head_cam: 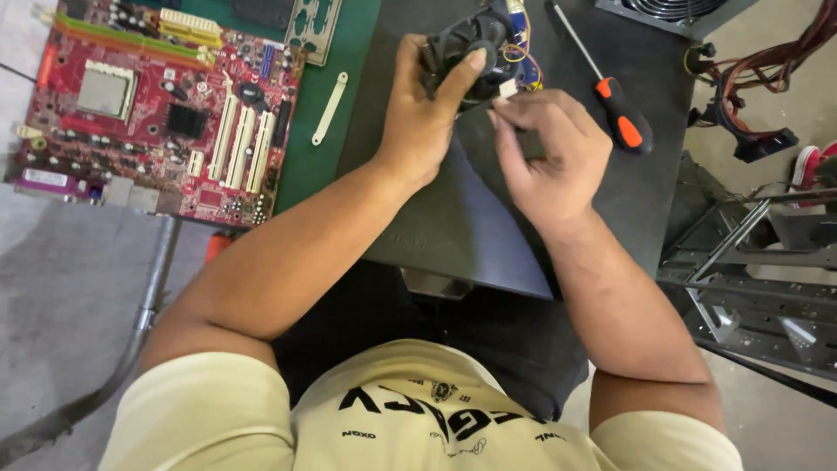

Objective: Assembling a CPU cooler by attaching a fan to a heatsink using a screwdriver on a repair bench.

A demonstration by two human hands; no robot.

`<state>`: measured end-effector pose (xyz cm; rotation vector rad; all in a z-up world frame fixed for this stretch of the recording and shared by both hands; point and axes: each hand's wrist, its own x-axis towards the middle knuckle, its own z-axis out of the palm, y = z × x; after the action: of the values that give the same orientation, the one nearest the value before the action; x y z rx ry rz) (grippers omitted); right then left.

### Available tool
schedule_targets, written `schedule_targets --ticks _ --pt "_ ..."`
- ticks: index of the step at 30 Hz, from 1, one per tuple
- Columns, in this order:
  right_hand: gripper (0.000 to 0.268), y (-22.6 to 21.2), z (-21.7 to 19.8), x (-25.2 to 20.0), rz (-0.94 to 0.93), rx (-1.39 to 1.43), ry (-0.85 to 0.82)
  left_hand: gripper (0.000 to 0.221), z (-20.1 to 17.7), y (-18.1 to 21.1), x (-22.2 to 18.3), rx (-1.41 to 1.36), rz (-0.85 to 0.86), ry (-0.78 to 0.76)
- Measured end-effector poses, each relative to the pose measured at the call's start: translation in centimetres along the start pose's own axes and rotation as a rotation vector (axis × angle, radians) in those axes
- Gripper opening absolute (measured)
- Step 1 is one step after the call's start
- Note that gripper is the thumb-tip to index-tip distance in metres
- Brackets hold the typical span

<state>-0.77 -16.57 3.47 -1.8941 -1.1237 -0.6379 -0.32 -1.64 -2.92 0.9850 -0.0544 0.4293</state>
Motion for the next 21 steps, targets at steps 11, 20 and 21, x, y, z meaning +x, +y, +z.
schedule_targets --ticks 11,20,21 --pt "0.013 0.8 1.6 -0.3 -0.019 -0.129 -0.149 0.038 0.0 -1.1 -0.1 0.068 -0.011 0.1" --pt "0.01 -2.5 1.7 1.0 -0.221 -0.525 -0.199 0.044 -0.6 -2.0 0.7 0.048 -0.102 0.352" --pt "0.012 -2.5 1.8 0.8 -0.213 -0.577 -0.21 0.045 -0.7 -2.1 0.7 0.052 -0.113 0.372"
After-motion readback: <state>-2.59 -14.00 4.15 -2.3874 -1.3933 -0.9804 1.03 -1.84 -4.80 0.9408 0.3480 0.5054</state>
